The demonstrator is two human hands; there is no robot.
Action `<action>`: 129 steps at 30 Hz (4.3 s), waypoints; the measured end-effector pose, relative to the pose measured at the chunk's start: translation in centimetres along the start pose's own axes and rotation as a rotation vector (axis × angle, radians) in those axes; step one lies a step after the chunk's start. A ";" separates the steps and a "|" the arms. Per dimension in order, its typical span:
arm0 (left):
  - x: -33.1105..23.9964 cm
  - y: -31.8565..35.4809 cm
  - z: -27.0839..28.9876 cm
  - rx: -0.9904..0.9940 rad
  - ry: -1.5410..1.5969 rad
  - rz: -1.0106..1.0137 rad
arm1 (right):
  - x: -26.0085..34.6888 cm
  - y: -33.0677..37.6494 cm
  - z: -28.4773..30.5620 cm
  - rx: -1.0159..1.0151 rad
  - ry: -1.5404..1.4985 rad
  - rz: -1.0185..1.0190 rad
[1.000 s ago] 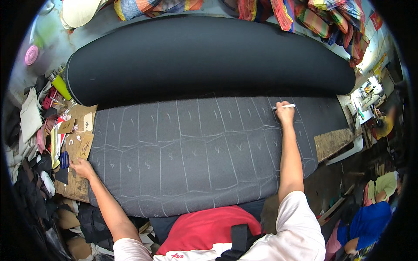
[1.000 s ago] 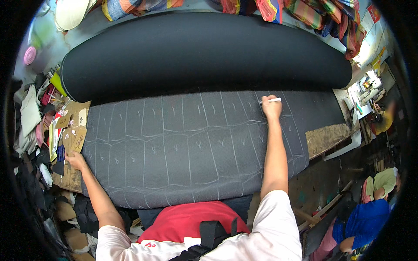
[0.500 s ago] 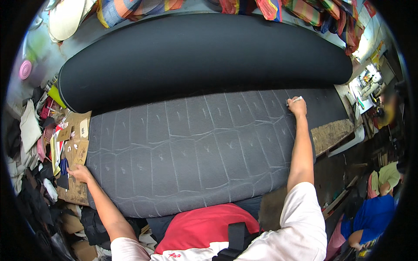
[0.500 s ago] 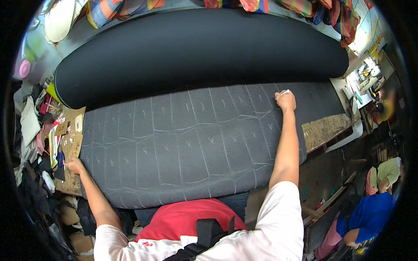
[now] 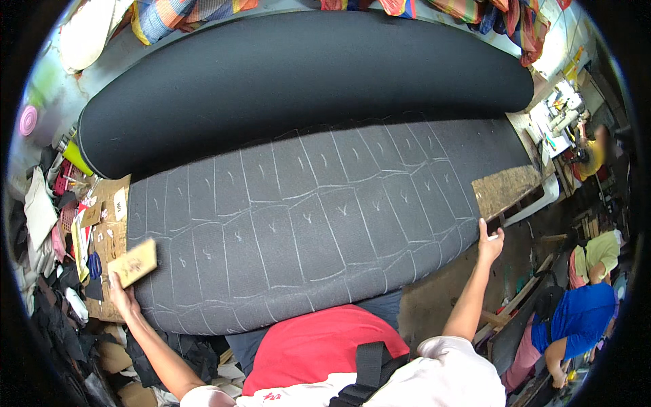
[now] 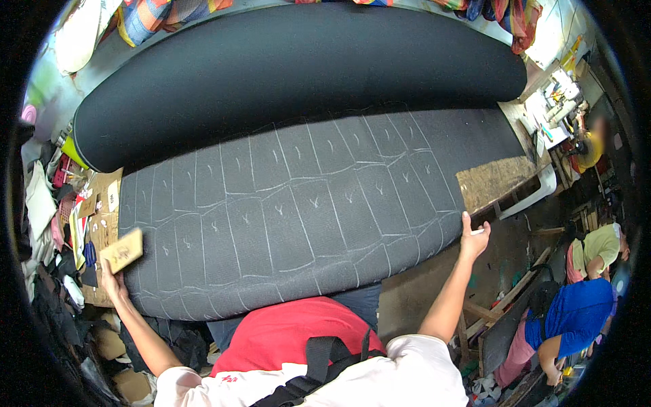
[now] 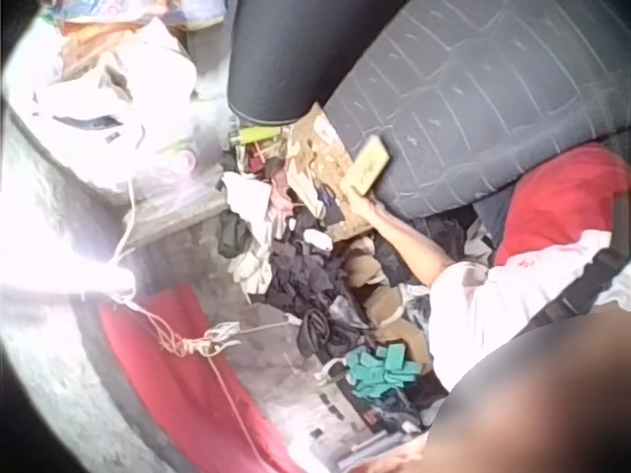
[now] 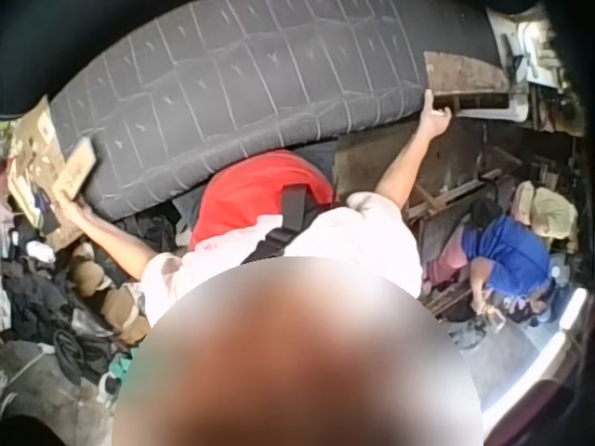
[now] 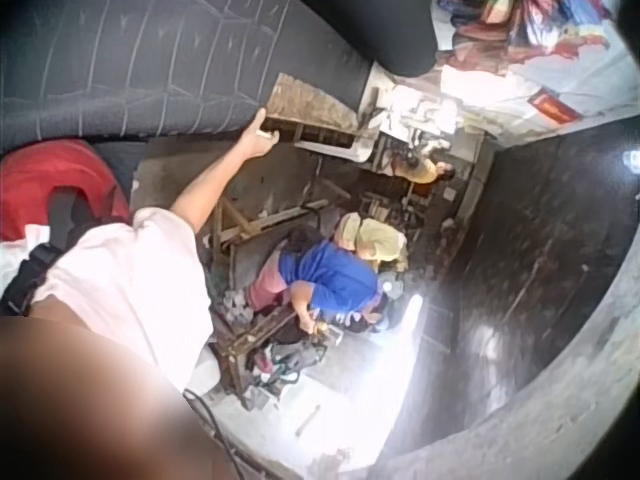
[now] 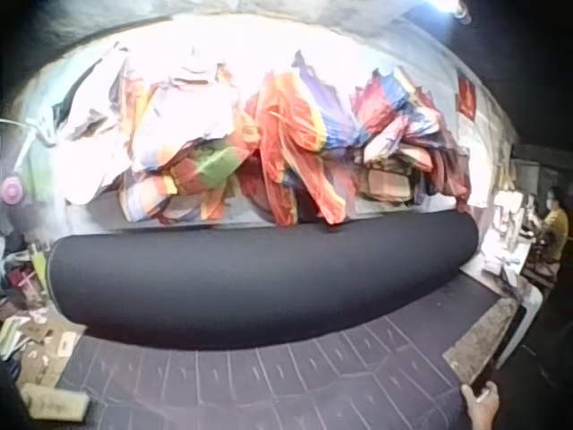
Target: The person uses a white marker to draw grid lines and write labels on a large piece of dark fabric laid on a worktable. They repeatedly place a small paper template on the fabric, trace or mark around it, and write characters on the fabric. The person also briefly handles a small white plastic strip before resuming marking.
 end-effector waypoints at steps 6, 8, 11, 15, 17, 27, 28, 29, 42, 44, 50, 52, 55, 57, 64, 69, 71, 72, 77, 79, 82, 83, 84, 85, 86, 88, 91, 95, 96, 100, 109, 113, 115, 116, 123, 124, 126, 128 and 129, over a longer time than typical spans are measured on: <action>-3.4 -3.5 -3.7 -0.009 -0.839 -0.125 | 9.6 1.1 -6.4 0.206 0.163 0.274; -4.6 -3.6 -5.9 -0.019 -1.245 -0.248 | 11.7 0.8 -9.7 0.166 0.381 0.242; -5.7 -2.3 -8.5 -0.039 -1.210 -0.307 | 13.3 0.1 -12.9 0.097 0.457 0.182; -6.2 0.5 -9.6 -0.141 -1.253 -0.356 | 12.6 -0.6 -13.6 0.208 0.343 0.216; -6.3 1.5 -9.3 -0.196 -1.222 -0.401 | 11.9 -0.7 -13.1 0.244 0.299 0.261; -4.8 6.5 -3.7 -0.018 -0.924 -0.462 | 7.9 -1.5 -6.9 0.230 0.107 0.498; -4.1 7.8 -2.4 0.007 -0.825 -0.481 | 7.2 -1.5 -5.7 0.247 0.057 0.528; -3.4 9.1 -1.0 -0.009 -0.729 -0.502 | 6.5 -1.4 -4.6 0.251 0.032 0.556; 3.8 20.2 14.3 0.044 -0.483 0.044 | -1.5 0.2 9.9 0.418 0.022 0.306; 3.9 20.9 15.2 0.036 -0.391 0.116 | -1.6 0.7 10.9 0.426 -0.025 0.167; 3.4 20.4 16.7 -0.054 -0.534 0.054 | 9.4 5.6 10.8 -0.016 0.241 0.764; 3.1 20.3 17.2 -0.196 -0.401 0.016 | 11.8 7.4 7.8 0.211 -0.405 0.750; 1.7 20.3 15.8 -0.269 -0.515 -0.170 | 13.8 8.9 7.3 0.085 -0.611 0.735; 0.4 20.6 14.9 -0.335 -0.581 -0.255 | 14.4 9.2 7.3 0.103 -0.652 0.594; -2.2 22.1 15.5 -0.715 -0.926 -0.358 | 29.0 6.0 1.0 0.100 -0.325 0.760; 7.2 27.1 18.2 -0.552 0.011 0.198 | 29.0 -0.7 0.2 0.494 -0.798 0.518; 13.5 31.0 12.7 -0.298 0.617 0.657 | 21.2 -2.3 3.5 0.337 -0.539 0.339; 14.5 32.6 10.3 -0.148 0.713 0.689 | 17.2 -1.6 4.7 0.327 -0.576 0.362; 16.6 32.1 0.1 0.389 0.700 0.728 | -4.4 9.6 10.5 0.507 0.264 -0.309; 18.3 28.0 -1.3 0.223 0.716 0.762 | -9.1 15.6 11.4 0.443 0.026 -0.910; 21.4 22.2 -6.6 0.273 1.072 0.751 | -9.5 19.3 6.1 0.407 -0.252 -1.185; 21.7 20.1 -7.6 0.388 0.717 0.519 | -8.8 19.1 2.8 0.457 -0.335 -1.135; 21.6 18.2 -8.7 0.429 0.355 0.292 | -8.2 18.7 -0.2 0.494 -0.372 -1.064; 22.4 17.2 -9.2 0.341 0.339 0.360 | -7.7 18.3 -2.7 0.519 -0.393 -0.996; 23.1 16.4 -10.0 0.224 0.489 0.533 | -7.4 18.1 -4.8 0.538 -0.397 -0.924; 23.1 15.6 -11.8 0.092 0.582 0.689 | -7.2 17.5 -7.5 0.538 -0.366 -0.818; 21.3 15.5 -13.4 0.059 0.570 0.695 | -7.8 17.7 -8.4 0.525 -0.298 -0.709; 20.3 16.0 -14.0 0.015 0.597 0.697 | -8.4 18.4 -7.7 0.510 -0.219 -0.599; 20.3 16.1 -14.1 0.005 0.604 0.699 | -8.5 18.4 -7.7 0.510 -0.203 -0.569; 20.7 16.2 -14.5 -0.022 0.612 0.698 | -8.7 18.3 -8.3 0.476 -0.157 -0.472; 20.6 16.1 -15.3 -0.097 0.648 0.693 | -7.5 17.1 -10.2 0.435 -0.119 -0.296; 20.2 15.3 -15.9 -0.119 0.662 0.684 | -6.8 16.5 -11.0 0.410 -0.100 -0.247; 19.9 14.5 -15.9 -0.133 0.679 0.666 | -6.6 16.3 -11.5 0.394 -0.097 -0.236; 19.9 14.2 -15.8 -0.140 0.693 0.660 | -6.5 16.3 -11.7 0.385 -0.097 -0.227; 19.2 10.7 -4.6 -0.468 0.853 0.517 | -5.1 16.4 -13.0 0.379 -0.076 -0.100; 18.9 10.3 -1.3 -0.561 0.877 0.479 | -4.9 16.4 -13.1 0.383 -0.078 -0.077; 17.5 9.5 6.3 -0.763 0.881 0.377 | -4.6 16.2 -13.0 0.373 -0.071 -0.027; 15.7 9.5 13.5 -0.911 0.803 0.252 | -4.4 15.3 -12.8 0.343 -0.062 0.024; 14.6 9.7 16.6 -0.940 0.741 0.191 | -4.2 14.4 -12.2 0.312 -0.068 0.060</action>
Point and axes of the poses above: each hand's wrist, its own y-axis away from the middle knuckle, its own z-axis out of the back of the hand, x = y × z, the point moved 6 cm from there along -y, towards the middle knuckle, and after that the axes turned 15 degrees about -y, right-handed, at the moved point
